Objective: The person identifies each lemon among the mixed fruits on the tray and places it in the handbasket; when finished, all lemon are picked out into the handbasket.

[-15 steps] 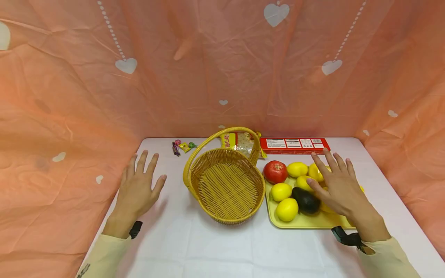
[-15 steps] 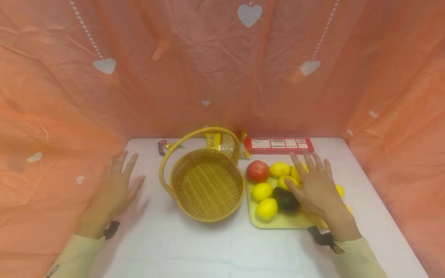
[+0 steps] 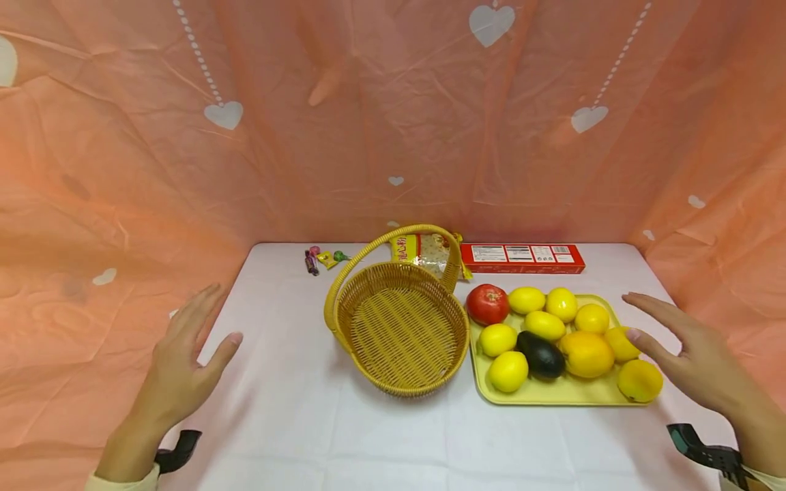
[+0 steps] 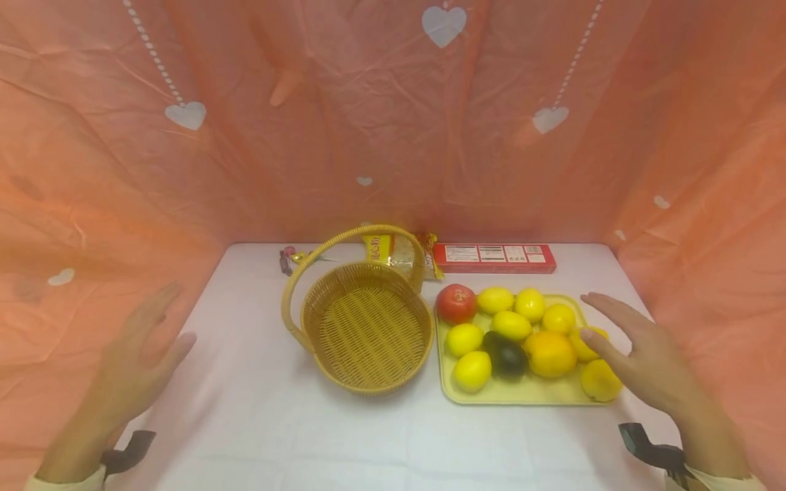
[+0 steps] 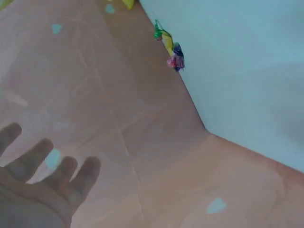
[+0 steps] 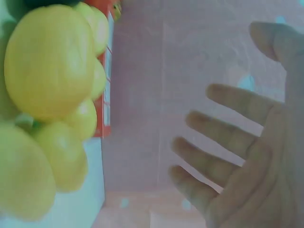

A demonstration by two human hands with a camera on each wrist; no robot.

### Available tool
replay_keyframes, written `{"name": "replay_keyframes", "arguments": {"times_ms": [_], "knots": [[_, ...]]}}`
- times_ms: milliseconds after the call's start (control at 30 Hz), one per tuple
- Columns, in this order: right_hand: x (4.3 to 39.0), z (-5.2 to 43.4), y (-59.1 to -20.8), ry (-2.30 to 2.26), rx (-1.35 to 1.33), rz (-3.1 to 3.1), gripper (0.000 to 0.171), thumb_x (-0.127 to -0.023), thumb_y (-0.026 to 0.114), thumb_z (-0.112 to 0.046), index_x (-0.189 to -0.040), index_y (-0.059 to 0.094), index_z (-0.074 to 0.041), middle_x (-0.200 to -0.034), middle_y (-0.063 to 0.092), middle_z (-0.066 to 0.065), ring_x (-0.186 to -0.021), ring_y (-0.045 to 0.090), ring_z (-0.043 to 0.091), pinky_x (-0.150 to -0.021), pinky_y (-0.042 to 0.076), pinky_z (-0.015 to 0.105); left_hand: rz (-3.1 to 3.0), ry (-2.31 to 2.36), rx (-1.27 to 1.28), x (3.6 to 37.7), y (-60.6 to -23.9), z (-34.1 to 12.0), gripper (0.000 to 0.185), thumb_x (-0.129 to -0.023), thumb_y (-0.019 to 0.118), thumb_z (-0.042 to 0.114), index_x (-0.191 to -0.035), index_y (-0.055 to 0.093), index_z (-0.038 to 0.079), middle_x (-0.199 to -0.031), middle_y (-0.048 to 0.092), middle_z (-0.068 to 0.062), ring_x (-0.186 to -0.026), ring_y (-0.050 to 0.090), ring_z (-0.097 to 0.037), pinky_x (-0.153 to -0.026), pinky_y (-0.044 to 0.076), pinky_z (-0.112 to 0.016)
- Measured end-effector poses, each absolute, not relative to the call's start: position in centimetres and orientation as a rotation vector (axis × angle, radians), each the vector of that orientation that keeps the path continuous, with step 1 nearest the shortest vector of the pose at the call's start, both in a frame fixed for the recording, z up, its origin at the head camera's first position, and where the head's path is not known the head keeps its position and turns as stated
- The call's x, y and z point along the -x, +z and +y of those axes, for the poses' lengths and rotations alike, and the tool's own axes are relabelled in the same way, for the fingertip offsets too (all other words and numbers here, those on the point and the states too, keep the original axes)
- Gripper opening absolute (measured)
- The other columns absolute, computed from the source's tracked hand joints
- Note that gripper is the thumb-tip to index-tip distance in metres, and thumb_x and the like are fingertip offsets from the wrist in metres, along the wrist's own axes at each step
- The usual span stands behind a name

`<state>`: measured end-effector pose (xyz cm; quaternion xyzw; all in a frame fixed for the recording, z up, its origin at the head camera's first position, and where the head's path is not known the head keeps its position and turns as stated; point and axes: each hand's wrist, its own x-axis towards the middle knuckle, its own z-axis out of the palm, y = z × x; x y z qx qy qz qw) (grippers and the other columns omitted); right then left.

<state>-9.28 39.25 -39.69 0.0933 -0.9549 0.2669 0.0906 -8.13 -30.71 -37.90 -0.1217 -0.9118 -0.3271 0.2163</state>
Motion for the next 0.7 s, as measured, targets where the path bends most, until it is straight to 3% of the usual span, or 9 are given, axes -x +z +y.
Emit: {"name": "replay_keyframes", "arguments": {"times_ms": [33, 67, 100, 167, 233, 267, 400, 700], "knots": [[8.9, 39.7, -39.8, 0.793, -0.245, -2.836, 0.06, -0.107, 0.072, -0.026, -0.163, 0.053, -0.022, -0.169, 0.049, -0.014, -0.157, 0.037, 0.002, -0.137, 0.024, 0.064, -2.522, -0.927, 0.319, 7.6, -37.7, -30.8, 0.08, -0.097, 0.08, 0.01, -0.168, 0.048, 0.028, -0.172, 0.048, -0.005, -0.156, 0.044, -0.012, -0.136, 0.033, -0.045], [8.6, 40.2, -39.8, 0.803, -0.218, -2.829, 0.056, -0.106, 0.073, -0.025, -0.16, 0.057, -0.022, -0.161, 0.05, -0.029, -0.147, 0.037, -0.015, -0.138, 0.026, 0.043, -2.511, -0.945, 0.304, 7.2, -37.6, -30.9, 0.081, -0.095, 0.083, 0.007, -0.166, 0.051, 0.028, -0.17, 0.051, 0.001, -0.151, 0.047, 0.0, -0.133, 0.036, -0.03], [8.2, 40.7, -39.9, 0.814, -0.183, -2.825, 0.054, -0.106, 0.075, -0.025, -0.158, 0.06, -0.024, -0.151, 0.048, -0.042, -0.134, 0.034, -0.027, -0.131, 0.029, 0.023, -2.492, -0.98, 0.298, 6.8, -37.5, -30.9, 0.081, -0.092, 0.084, 0.002, -0.164, 0.054, 0.025, -0.167, 0.054, 0.005, -0.144, 0.05, 0.008, -0.127, 0.038, -0.017], [7.7, 41.5, -40.0, 0.88, -0.14, -2.816, 0.049, -0.105, 0.076, -0.023, -0.153, 0.066, -0.023, -0.133, 0.042, -0.057, -0.116, 0.032, -0.037, -0.107, 0.029, -0.001, -2.436, -1.101, 0.31, 6.1, -37.5, -30.9, 0.08, -0.088, 0.083, -0.01, -0.16, 0.058, 0.015, -0.162, 0.059, 0.01, -0.132, 0.056, 0.015, -0.115, 0.042, -0.004], [7.3, 42.2, -40.1, 0.974, -0.142, -2.797, 0.047, -0.105, 0.077, -0.017, -0.15, 0.068, -0.017, -0.131, 0.048, -0.055, -0.114, 0.039, -0.037, -0.1, 0.038, -0.003, -2.295, -1.321, 0.417, 5.8, -37.9, -30.9, 0.077, -0.083, 0.076, -0.025, -0.154, 0.058, -0.004, -0.159, 0.063, 0.002, -0.135, 0.062, 0.004, -0.113, 0.05, -0.011], [7.1, 42.6, -40.2, 1.026, -0.149, -2.783, 0.045, -0.104, 0.076, -0.013, -0.149, 0.069, -0.015, -0.13, 0.052, -0.053, -0.114, 0.041, -0.037, -0.09, 0.031, -0.01, -2.225, -1.423, 0.473, 5.7, -38.1, -30.8, 0.074, -0.081, 0.073, -0.03, -0.151, 0.057, -0.011, -0.158, 0.064, -0.001, -0.135, 0.064, -0.001, -0.113, 0.052, -0.014], [6.8, 43.7, -41.1, 1.208, -0.233, -2.703, 0.044, -0.101, 0.073, 0.006, -0.144, 0.07, -0.003, -0.13, 0.065, -0.04, -0.118, 0.053, -0.028, -0.09, 0.044, -0.007, -1.989, -1.728, 0.68, 5.4, -39.9, -30.1, 0.067, -0.078, 0.061, -0.041, -0.143, 0.05, -0.028, -0.154, 0.065, -0.018, -0.141, 0.064, -0.018, -0.113, 0.057, -0.025], [6.6, 44.6, -44.8, 1.423, -0.268, -2.568, 0.046, -0.097, 0.065, 0.023, -0.141, 0.068, 0.009, -0.132, 0.073, -0.028, -0.12, 0.064, -0.016, -0.089, 0.055, 0.001, -2.09, -1.666, 0.503, 3.3, -44.7, -24.7, 0.062, -0.081, 0.073, -0.032, -0.14, 0.061, -0.019, -0.145, 0.071, -0.015, -0.132, 0.07, -0.014, -0.105, 0.062, -0.026]]}}
